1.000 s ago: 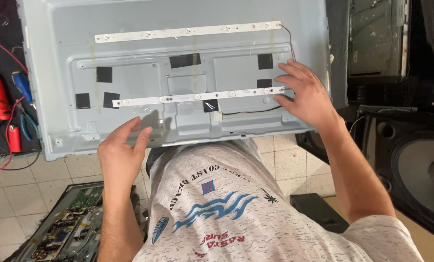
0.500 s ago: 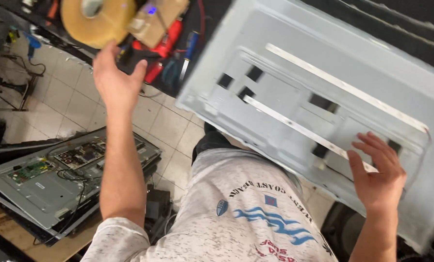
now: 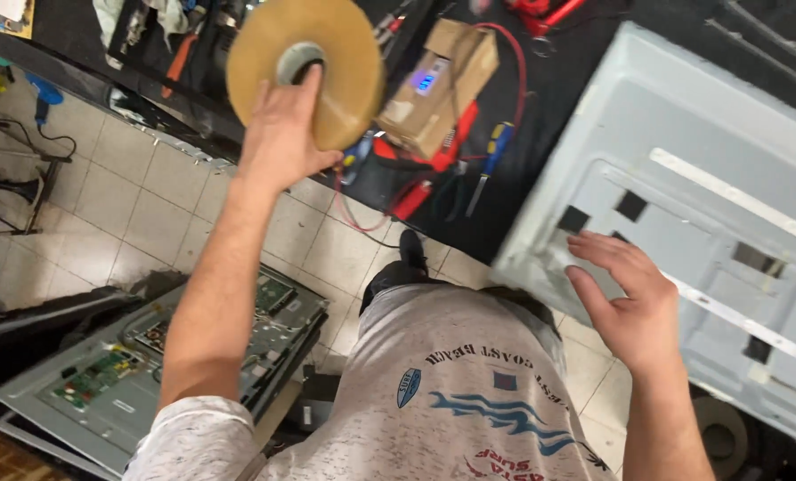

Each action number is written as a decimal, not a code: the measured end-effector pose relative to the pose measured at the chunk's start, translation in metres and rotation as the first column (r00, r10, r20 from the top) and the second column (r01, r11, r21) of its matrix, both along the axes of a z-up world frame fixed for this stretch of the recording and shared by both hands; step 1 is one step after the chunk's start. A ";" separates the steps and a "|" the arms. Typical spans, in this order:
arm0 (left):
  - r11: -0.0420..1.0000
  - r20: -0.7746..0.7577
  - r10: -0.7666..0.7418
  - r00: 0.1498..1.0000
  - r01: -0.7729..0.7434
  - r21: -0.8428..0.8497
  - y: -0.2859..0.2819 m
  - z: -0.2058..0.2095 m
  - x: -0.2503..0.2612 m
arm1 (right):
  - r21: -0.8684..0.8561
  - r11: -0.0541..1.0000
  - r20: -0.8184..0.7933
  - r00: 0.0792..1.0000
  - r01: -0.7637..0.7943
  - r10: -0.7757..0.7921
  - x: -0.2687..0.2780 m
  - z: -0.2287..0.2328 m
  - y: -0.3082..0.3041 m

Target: The person secures a white LED strip to the back of a television panel using clear packing tape. They then move to the front of the TV and connect a wire to the internal circuitry.

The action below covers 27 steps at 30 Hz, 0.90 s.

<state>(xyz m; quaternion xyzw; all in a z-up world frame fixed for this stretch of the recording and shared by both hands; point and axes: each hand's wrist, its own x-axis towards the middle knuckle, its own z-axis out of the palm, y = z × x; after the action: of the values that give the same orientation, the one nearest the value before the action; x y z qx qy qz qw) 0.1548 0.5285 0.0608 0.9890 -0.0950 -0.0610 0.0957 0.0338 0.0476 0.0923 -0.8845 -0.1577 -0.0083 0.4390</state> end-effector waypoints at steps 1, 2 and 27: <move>1.000 -0.005 -0.010 1.000 0.010 -0.007 0.008 -0.003 0.004 | -0.007 1.000 -0.005 1.000 0.010 -0.010 0.003 0.005 0.018; 0.997 0.012 -0.035 0.999 0.036 -0.072 0.013 -0.004 0.008 | 0.009 1.000 -0.018 1.000 -0.011 0.011 0.006 0.011 0.033; 0.441 0.272 0.004 0.962 0.242 -0.864 0.008 0.078 -0.068 | 0.344 0.911 0.207 0.964 -0.229 0.165 0.128 0.106 0.210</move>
<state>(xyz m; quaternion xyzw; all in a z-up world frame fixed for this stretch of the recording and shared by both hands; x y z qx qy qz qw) 0.0872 0.5367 0.1386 0.7818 -0.1930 0.1079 0.5831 0.1622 0.2579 0.1987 -0.7629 -0.2798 -0.0700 0.5786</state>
